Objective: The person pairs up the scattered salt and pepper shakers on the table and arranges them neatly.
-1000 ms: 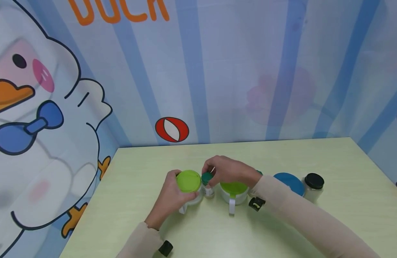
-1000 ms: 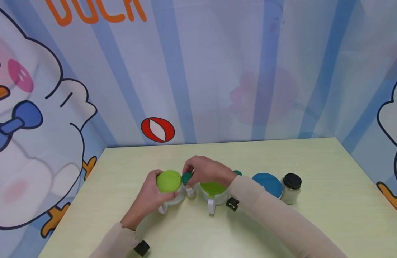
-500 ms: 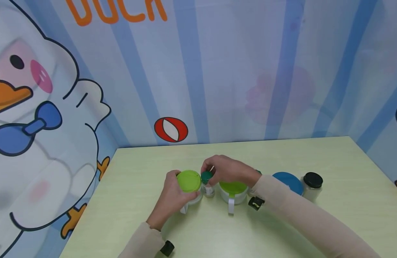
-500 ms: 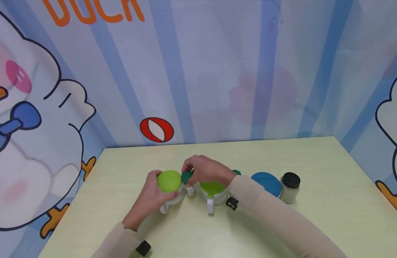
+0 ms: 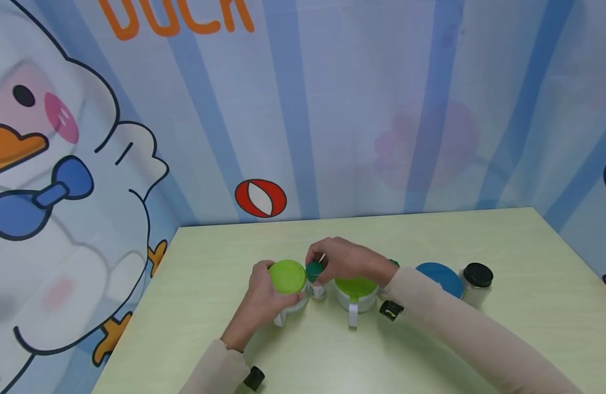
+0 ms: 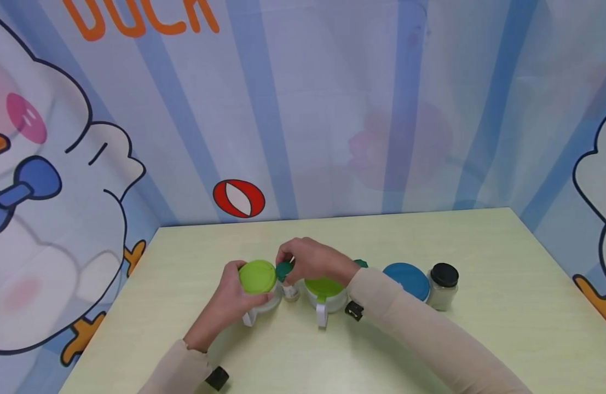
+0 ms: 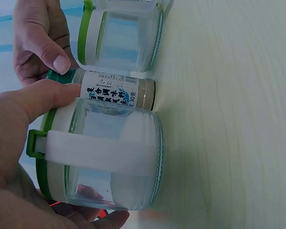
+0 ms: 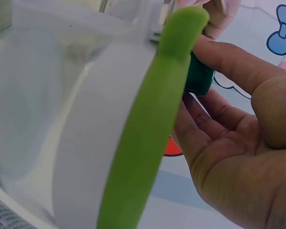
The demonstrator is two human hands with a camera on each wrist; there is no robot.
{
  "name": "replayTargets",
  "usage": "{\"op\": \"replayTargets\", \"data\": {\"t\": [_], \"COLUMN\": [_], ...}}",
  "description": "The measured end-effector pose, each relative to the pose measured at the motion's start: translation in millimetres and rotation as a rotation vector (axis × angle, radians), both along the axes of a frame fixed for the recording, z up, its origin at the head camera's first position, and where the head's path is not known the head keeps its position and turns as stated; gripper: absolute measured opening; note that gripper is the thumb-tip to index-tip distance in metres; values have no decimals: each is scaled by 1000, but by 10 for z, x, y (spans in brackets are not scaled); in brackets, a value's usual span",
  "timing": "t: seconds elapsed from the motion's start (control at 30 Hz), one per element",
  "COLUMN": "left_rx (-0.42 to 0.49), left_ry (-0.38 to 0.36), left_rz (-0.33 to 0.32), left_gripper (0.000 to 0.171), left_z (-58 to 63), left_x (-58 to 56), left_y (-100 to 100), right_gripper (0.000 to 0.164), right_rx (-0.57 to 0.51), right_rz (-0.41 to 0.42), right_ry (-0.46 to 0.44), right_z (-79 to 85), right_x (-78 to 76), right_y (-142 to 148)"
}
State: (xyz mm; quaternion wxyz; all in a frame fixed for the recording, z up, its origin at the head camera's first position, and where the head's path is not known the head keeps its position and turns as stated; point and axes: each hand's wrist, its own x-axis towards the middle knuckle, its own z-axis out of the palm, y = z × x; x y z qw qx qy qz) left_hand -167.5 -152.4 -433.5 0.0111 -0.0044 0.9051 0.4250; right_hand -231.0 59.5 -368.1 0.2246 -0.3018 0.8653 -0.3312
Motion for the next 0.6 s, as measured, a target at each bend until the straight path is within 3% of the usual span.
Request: {"op": "replayTargets", "data": {"t": [0.3,0.6], "left_rx": [-5,42], "left_ry": [-6,-34], "left_rz": [-8,-61], "left_gripper": [95,114], "left_z": [5,33], "left_x": [4,29], "left_y": [12,-76], "right_gripper": [29,44], "right_rx": [-5,-51], "right_rz": [3,21], "right_ry": [-1,0], "right_z": [-21,-6], "right_x": [-14,47], "right_y": [40,138]}}
